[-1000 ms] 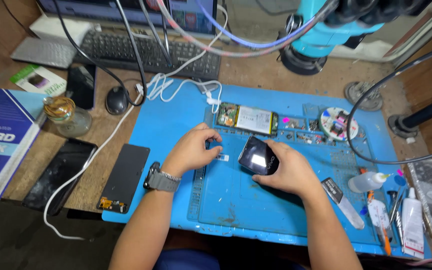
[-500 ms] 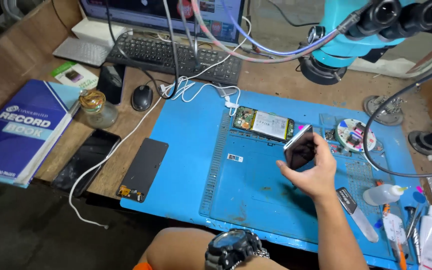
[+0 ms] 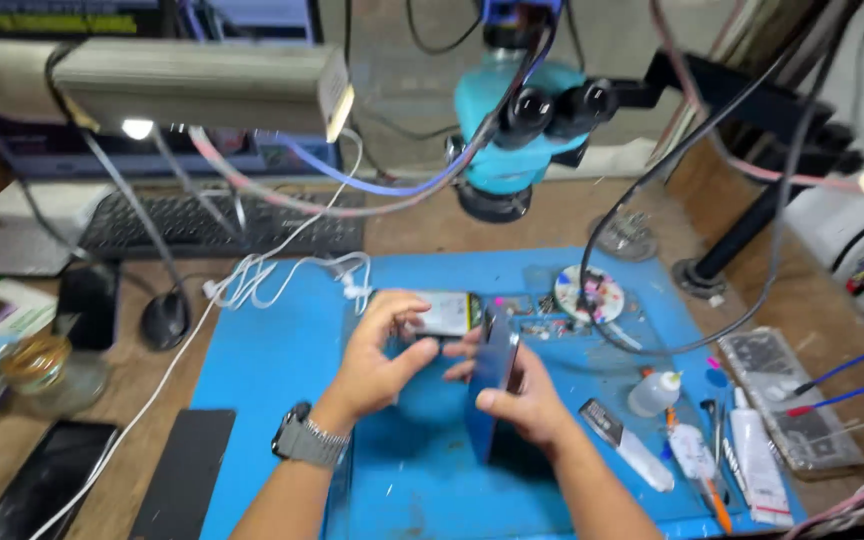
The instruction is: The person is inspecting and reassembling a mobile phone, focusing on the screen and back cover components.
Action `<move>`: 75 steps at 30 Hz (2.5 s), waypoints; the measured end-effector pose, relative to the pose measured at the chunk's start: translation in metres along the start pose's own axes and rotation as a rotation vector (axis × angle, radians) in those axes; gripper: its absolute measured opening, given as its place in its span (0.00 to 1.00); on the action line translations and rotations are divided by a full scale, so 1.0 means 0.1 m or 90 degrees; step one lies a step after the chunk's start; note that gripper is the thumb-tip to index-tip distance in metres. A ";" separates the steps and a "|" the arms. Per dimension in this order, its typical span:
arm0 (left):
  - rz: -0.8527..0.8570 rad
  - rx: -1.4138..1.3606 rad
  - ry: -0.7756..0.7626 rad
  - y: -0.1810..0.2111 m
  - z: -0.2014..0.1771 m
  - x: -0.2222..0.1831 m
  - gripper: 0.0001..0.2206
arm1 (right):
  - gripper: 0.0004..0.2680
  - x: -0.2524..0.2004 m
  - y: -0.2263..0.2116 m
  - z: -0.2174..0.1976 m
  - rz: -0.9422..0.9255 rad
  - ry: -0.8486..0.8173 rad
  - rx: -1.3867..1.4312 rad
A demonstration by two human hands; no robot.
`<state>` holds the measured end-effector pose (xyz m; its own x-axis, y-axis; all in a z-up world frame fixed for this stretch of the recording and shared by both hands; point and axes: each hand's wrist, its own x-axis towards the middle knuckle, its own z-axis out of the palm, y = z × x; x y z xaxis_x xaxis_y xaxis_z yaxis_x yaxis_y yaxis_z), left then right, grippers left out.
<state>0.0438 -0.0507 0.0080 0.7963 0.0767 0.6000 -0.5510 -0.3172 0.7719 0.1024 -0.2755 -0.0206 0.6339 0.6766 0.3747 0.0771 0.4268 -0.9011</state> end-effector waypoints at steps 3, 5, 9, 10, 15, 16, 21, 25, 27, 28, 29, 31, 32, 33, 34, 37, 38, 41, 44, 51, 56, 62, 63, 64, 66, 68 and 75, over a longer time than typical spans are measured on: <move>-0.091 0.001 -0.104 0.23 0.05 -0.01 0.25 | 0.32 0.01 0.12 -0.05 -0.001 0.028 -0.046; -0.063 -0.020 -0.112 0.13 0.08 -0.05 0.28 | 0.31 0.04 0.09 -0.01 -0.010 0.029 -0.070; -0.019 -0.062 -0.125 0.18 0.09 -0.12 0.28 | 0.29 0.03 0.14 0.03 -0.073 0.062 -0.178; -0.028 -0.063 -0.120 0.21 0.08 -0.14 0.28 | 0.29 0.02 0.14 0.02 -0.064 0.058 -0.175; -0.035 -0.028 -0.143 0.30 0.08 -0.16 0.30 | 0.29 0.00 0.10 0.00 -0.025 0.036 -0.101; -0.037 -0.030 -0.143 0.32 0.09 -0.17 0.30 | 0.29 0.00 0.11 0.00 -0.023 0.038 -0.101; -0.048 -0.039 -0.142 0.32 0.13 -0.17 0.30 | 0.29 0.02 0.05 0.02 0.053 0.010 -0.066; -0.043 -0.081 -0.095 0.20 0.21 -0.22 0.30 | 0.22 0.10 0.03 0.11 0.007 0.060 -0.053; -0.048 -0.077 -0.099 0.21 0.20 -0.21 0.30 | 0.21 0.10 0.04 0.10 0.008 0.061 -0.064; -0.050 -0.079 -0.101 0.20 0.20 -0.21 0.30 | 0.21 0.10 0.05 0.09 0.010 0.064 -0.064; -0.065 -0.087 -0.104 0.20 0.20 -0.20 0.30 | 0.21 0.10 0.05 0.09 0.011 0.070 -0.060; -0.085 -0.097 -0.109 0.21 0.20 -0.21 0.29 | 0.20 0.06 0.11 0.06 0.017 0.079 -0.054; -0.093 -0.102 -0.113 0.21 0.20 -0.20 0.28 | 0.21 0.05 0.16 0.03 0.026 0.094 -0.055; -0.100 -0.106 -0.117 0.22 0.20 -0.19 0.26 | 0.22 0.03 0.20 0.00 0.035 0.108 -0.055; -0.101 -0.107 -0.115 0.25 0.20 -0.19 0.26 | 0.22 0.05 0.19 0.01 0.037 0.107 -0.055; -0.115 -0.128 -0.111 0.32 0.21 -0.19 0.22 | 0.22 0.08 0.19 0.00 0.078 0.146 -0.020; -0.121 -0.120 -0.112 0.34 0.22 -0.20 0.22 | 0.26 0.07 0.22 -0.02 0.103 0.157 -0.026; -0.123 -0.114 -0.103 0.39 0.23 -0.20 0.21 | 0.32 0.04 0.30 -0.07 0.136 0.174 -0.034; -0.099 -0.112 -0.079 0.36 0.20 -0.18 0.19 | 0.36 0.04 0.43 -0.16 0.144 0.161 -0.036; -0.079 -0.077 0.015 0.05 0.27 -0.25 0.18 | 0.46 0.12 0.30 0.04 0.198 0.061 -0.169; -0.095 -0.120 0.034 0.12 0.25 -0.23 0.16 | 0.43 0.13 0.13 0.22 0.164 0.093 -0.274; -0.108 -0.233 0.056 0.09 0.16 -0.25 0.12 | 0.32 0.16 0.02 0.12 0.023 0.142 -0.534; -0.106 -0.263 0.057 0.14 0.13 -0.24 0.11 | 0.33 0.14 -0.01 0.07 0.046 0.154 -0.574; -0.107 -0.262 0.060 0.10 0.12 -0.25 0.11 | 0.33 0.16 -0.07 0.12 0.046 0.151 -0.574; -0.133 -0.266 0.061 0.01 0.12 -0.28 0.09 | 0.36 0.18 -0.18 0.23 0.064 0.150 -0.598; -0.141 -0.251 0.057 0.01 0.09 -0.27 0.09 | 0.38 0.17 -0.10 0.18 0.058 0.152 -0.625; -0.182 -0.241 0.042 -0.09 0.08 -0.28 0.08 | 0.38 0.12 0.03 0.05 -0.007 0.181 -0.702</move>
<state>0.0284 -0.0575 -0.0174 0.9187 0.1746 0.3543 -0.3734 0.0912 0.9232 0.1064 -0.2627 -0.0174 0.7693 0.4560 0.4474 0.6297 -0.4236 -0.6512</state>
